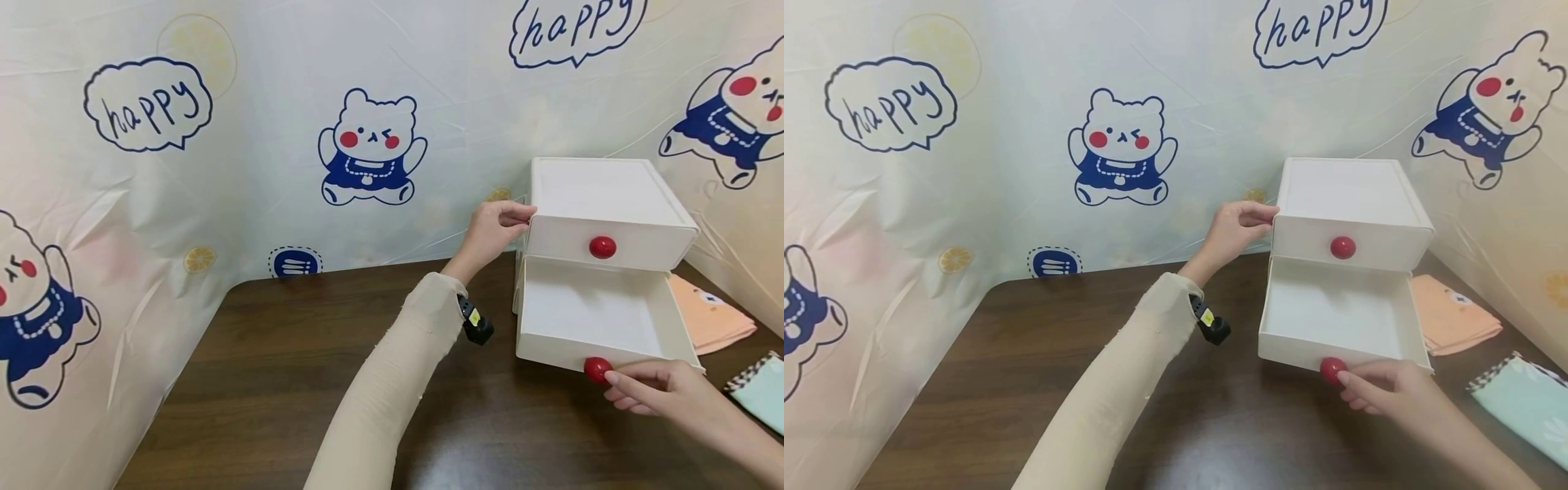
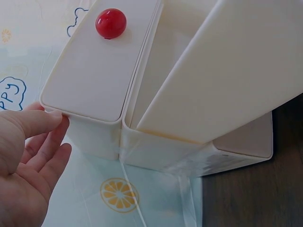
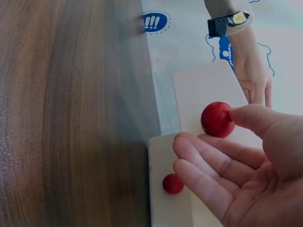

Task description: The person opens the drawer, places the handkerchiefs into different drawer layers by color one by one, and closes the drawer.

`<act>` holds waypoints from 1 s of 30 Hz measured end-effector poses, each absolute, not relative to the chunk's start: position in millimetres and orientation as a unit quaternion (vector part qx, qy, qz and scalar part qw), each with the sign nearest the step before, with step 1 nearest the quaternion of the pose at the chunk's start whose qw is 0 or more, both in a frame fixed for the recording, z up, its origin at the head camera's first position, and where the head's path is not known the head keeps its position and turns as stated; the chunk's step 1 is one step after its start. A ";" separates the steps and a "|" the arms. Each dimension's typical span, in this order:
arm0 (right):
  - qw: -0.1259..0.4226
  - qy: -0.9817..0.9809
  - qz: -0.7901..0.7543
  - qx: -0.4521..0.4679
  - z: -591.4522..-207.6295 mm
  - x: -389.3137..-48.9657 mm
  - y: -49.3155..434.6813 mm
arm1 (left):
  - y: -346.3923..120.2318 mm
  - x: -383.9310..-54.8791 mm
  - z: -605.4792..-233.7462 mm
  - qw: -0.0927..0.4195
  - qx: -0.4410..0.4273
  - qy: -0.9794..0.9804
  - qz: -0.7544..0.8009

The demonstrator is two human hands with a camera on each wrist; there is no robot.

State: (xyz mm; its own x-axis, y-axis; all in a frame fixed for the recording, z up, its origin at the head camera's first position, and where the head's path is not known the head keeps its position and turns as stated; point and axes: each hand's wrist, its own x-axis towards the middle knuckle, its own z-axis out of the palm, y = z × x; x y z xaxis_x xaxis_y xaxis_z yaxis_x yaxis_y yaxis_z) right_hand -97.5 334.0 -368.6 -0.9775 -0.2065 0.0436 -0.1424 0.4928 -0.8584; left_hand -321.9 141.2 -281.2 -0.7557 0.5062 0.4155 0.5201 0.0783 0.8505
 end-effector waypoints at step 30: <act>-0.028 0.899 -0.433 0.053 -382.6 -65.2 393.0 | 136.1 -318.1 -279.9 0.020 -0.361 -0.732 -0.577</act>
